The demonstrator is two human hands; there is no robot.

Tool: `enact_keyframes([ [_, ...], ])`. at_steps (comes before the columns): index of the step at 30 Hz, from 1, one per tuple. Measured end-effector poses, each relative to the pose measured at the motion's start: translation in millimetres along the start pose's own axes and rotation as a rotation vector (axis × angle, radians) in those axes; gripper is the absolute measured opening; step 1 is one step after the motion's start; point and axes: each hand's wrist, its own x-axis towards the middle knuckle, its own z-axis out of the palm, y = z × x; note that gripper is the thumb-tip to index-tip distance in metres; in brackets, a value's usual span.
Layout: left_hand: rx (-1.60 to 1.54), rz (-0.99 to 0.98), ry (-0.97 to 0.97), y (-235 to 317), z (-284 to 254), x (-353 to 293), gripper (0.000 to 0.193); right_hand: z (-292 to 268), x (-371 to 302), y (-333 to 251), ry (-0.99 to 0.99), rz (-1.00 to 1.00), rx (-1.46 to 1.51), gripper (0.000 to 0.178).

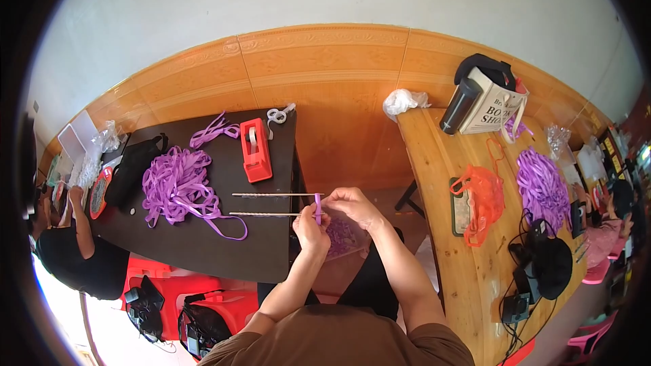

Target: Winding purple ribbons around a plastic assembly jig and securing them with tape to create bows.

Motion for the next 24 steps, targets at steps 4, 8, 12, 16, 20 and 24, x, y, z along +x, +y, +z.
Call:
enact_keyframes([
  [4, -0.029, 0.001, 0.004, 1, -2, -1, 0.010, 3, 4, 4, -0.099, 0.086, 0.093, 0.003],
  [8, -0.118, -0.025, -0.048, 1, -6, -7, 0.009, 2, 16, 15, -0.238, 0.067, 0.182, 0.004],
  [12, -0.110, 0.029, -0.167, -1, -13, -13, 0.005, 9, 29, 17, -0.304, 0.103, 0.291, 0.006],
  [16, -0.121, 0.034, -0.091, 2, -10, -17, 0.009, 12, 35, 19, -0.397, 0.094, 0.480, 0.008],
  [20, -0.166, 0.090, -0.142, -2, -10, -16, 0.009, 8, 39, 30, -0.393, 0.069, 0.493, 0.011],
  [24, -0.186, 0.165, -0.170, -6, -15, -10, 0.008, 11, 43, 17, -0.251, 0.184, 0.354, 0.012],
])
